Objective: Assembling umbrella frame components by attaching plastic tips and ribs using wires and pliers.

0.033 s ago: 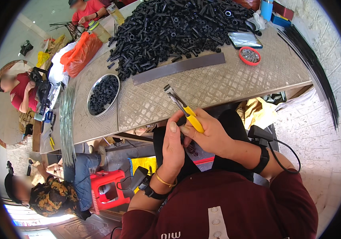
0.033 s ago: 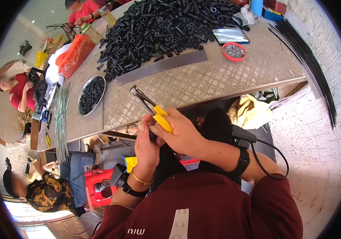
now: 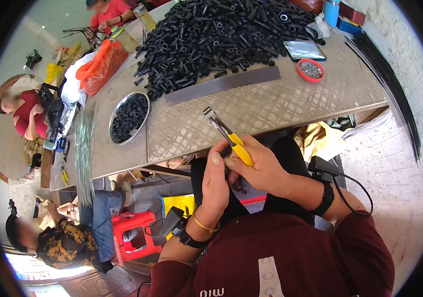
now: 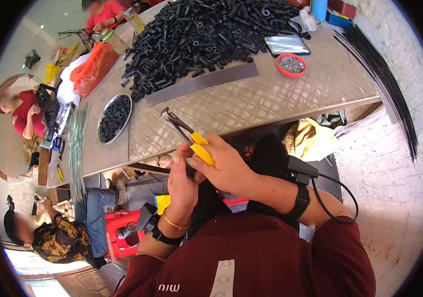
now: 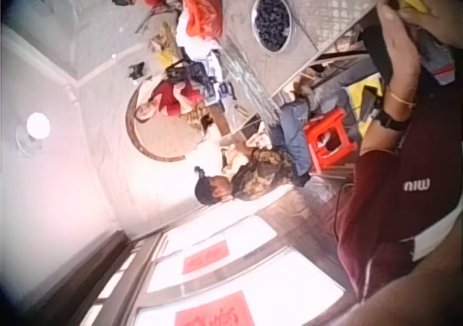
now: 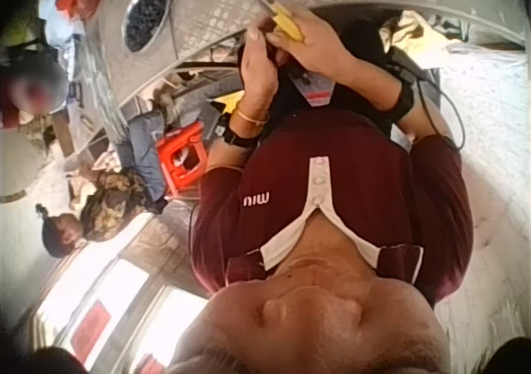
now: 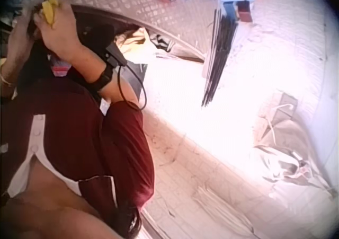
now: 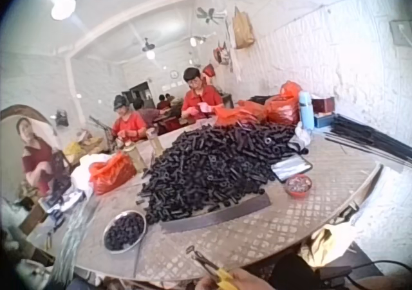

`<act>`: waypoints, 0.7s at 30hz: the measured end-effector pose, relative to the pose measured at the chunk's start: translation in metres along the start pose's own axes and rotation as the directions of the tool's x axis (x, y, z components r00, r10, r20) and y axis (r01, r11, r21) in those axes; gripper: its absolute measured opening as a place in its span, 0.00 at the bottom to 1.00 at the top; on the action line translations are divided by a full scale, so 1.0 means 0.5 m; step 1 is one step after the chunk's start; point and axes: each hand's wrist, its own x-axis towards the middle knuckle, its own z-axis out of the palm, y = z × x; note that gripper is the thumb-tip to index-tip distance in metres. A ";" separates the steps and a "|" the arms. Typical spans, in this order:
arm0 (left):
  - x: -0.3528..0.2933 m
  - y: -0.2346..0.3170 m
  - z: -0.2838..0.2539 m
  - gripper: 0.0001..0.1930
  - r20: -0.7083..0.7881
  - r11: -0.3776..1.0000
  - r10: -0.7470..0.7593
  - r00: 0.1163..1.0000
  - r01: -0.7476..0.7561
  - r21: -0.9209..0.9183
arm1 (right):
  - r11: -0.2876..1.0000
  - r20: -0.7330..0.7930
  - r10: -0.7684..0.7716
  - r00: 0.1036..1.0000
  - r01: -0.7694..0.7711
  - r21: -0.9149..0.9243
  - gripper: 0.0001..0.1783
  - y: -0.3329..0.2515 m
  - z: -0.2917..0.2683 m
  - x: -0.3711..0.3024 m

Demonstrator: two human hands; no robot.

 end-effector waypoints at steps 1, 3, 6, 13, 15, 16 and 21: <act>-0.007 0.007 0.002 0.26 -0.017 1.000 0.019 1.000 -0.019 0.013 | 0.982 0.021 -0.115 0.993 0.117 -0.147 0.15 -0.001 0.002 0.004; -0.014 0.013 0.019 0.25 -0.094 0.995 -0.056 0.994 0.064 0.083 | 0.955 0.020 -0.146 0.989 0.146 -0.257 0.19 -0.001 0.003 -0.007; -0.008 0.007 0.017 0.24 -0.029 0.995 -0.101 0.994 0.102 0.015 | 0.980 0.038 -0.130 0.991 0.134 -0.147 0.21 0.027 -0.008 -0.017; -0.036 0.056 0.026 0.26 0.126 0.946 -0.291 0.948 0.305 -0.110 | 0.845 0.130 -0.494 0.860 0.510 -0.162 0.14 0.041 -0.010 0.003; -0.037 0.036 0.010 0.26 0.196 0.960 -0.215 0.957 0.244 -0.138 | 0.814 0.117 -0.543 0.831 0.556 -0.167 0.14 0.035 0.002 0.002; -0.036 0.026 0.010 0.26 0.230 0.966 -0.143 0.963 0.186 -0.177 | 0.812 0.110 -0.541 0.834 0.552 -0.191 0.14 0.034 0.005 0.000; -0.032 0.036 0.004 0.27 0.209 0.953 -0.162 0.965 0.208 -0.222 | 0.807 0.068 -0.538 0.840 0.536 -0.246 0.17 0.013 0.020 0.003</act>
